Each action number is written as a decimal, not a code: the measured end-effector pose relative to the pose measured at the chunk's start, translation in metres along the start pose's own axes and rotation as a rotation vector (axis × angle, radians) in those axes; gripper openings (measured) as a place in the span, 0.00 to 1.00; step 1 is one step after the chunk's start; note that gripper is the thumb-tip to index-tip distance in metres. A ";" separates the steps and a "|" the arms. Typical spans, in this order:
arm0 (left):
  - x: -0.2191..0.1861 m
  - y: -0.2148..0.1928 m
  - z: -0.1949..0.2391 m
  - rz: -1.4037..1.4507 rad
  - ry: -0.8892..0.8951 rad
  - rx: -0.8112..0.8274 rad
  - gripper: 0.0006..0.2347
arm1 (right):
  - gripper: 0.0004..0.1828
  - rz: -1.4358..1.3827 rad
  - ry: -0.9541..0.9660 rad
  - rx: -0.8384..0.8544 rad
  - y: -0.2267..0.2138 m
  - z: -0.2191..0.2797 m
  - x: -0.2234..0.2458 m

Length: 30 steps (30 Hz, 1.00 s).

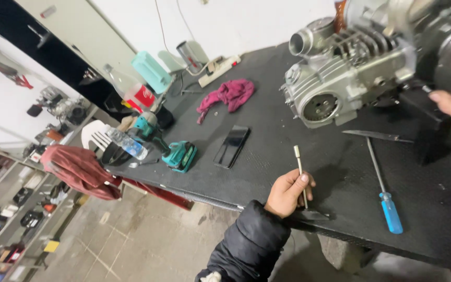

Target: The person works on a motorcycle engine placed on a workbench, using a long metal rod to drive a pin out of the cylinder while tapping it with a hammer. They then rotate the engine to reach another side and pick up a screwdriver and wrench to continue working on it.

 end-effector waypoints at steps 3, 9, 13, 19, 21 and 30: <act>0.001 -0.001 0.001 -0.007 0.004 -0.009 0.15 | 0.21 -0.025 0.013 -0.003 0.110 0.056 0.090; 0.011 -0.002 -0.006 -0.057 -0.053 -0.053 0.13 | 0.55 0.767 -0.973 -0.615 0.173 0.192 0.286; 0.018 -0.003 -0.010 0.001 -0.053 -0.046 0.13 | 0.59 1.062 -0.908 -0.739 0.170 0.195 0.288; 0.022 -0.006 -0.007 -0.026 -0.037 -0.073 0.14 | 0.62 1.096 -0.856 -0.737 0.169 0.193 0.281; 0.022 -0.006 -0.010 -0.030 -0.020 -0.077 0.15 | 0.64 1.095 -0.873 -0.747 0.166 0.193 0.282; 0.008 -0.004 0.000 0.082 -0.069 -0.074 0.15 | 0.55 0.965 -0.985 -0.700 0.185 0.237 0.317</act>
Point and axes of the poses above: each hand's wrist, its own z-axis away from the middle knuckle, its own y-axis out of the palm, x = y × z, the point moved 6 cm from there along -z, towards the middle knuckle, and after that the axes turned 6 degrees about -x, right-handed, at the moved point
